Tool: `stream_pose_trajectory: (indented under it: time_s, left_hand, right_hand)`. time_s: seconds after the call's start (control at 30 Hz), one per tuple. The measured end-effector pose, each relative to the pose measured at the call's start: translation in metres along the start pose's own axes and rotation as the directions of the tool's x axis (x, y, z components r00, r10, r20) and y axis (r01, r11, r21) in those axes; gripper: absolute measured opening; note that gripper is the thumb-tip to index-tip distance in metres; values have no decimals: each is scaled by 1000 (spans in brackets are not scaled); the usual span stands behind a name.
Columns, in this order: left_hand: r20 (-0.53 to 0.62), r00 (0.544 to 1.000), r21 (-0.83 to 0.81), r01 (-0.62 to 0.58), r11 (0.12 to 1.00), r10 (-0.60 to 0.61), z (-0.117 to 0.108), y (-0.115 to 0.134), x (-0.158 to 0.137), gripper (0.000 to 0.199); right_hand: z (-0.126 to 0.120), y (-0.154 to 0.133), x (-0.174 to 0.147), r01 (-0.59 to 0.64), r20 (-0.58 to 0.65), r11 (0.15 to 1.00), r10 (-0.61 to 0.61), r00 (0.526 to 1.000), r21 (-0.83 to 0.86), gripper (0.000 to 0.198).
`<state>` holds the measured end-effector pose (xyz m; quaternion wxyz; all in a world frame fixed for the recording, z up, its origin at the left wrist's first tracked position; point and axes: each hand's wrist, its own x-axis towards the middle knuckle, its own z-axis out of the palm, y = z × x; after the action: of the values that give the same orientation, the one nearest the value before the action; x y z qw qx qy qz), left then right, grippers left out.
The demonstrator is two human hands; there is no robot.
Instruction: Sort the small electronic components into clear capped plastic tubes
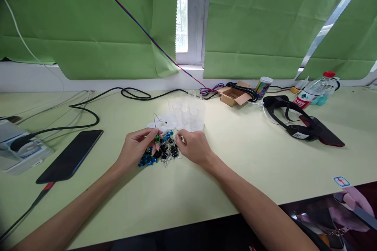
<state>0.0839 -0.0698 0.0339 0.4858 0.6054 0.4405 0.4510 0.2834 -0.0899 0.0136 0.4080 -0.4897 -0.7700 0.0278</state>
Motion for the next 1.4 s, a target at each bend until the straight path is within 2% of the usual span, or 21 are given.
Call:
stream_pose_trajectory:
  time_s: [0.1,0.3,0.57,0.8,1.2,1.3,1.4]
  left_hand:
    - [-17,1000,-23,9,1000,-9,1,0,0,26]
    - [-6,1000,-15,4,1000,-4,2,3,-1,26]
    - [7,1000,-25,2,1000,-2,2,5,-1,26]
    - [2,1000,-11,-1,1000,1,2,4,-2,29]
    - [21,999,-59,44,997,-43,0,-1,-1,29]
    - [25,999,-61,41,997,-40,0,-2,-1,29]
    - [21,999,-60,38,997,-36,0,-2,-1,29]
  right_hand:
    - [-3,2,1,-4,39,999,6,999,-53,25]
    - [-8,5,3,-26,276,995,50,960,-91,12]
    - [-4,6,0,-46,392,998,62,918,-49,18]
    - [-4,7,0,-53,418,998,55,907,-16,17]
    - [1,10,-2,-54,376,992,92,922,-110,21]
    - [1,9,-1,-81,359,993,106,927,-87,22]
    - [-1,7,-2,-61,359,998,62,931,-15,19]
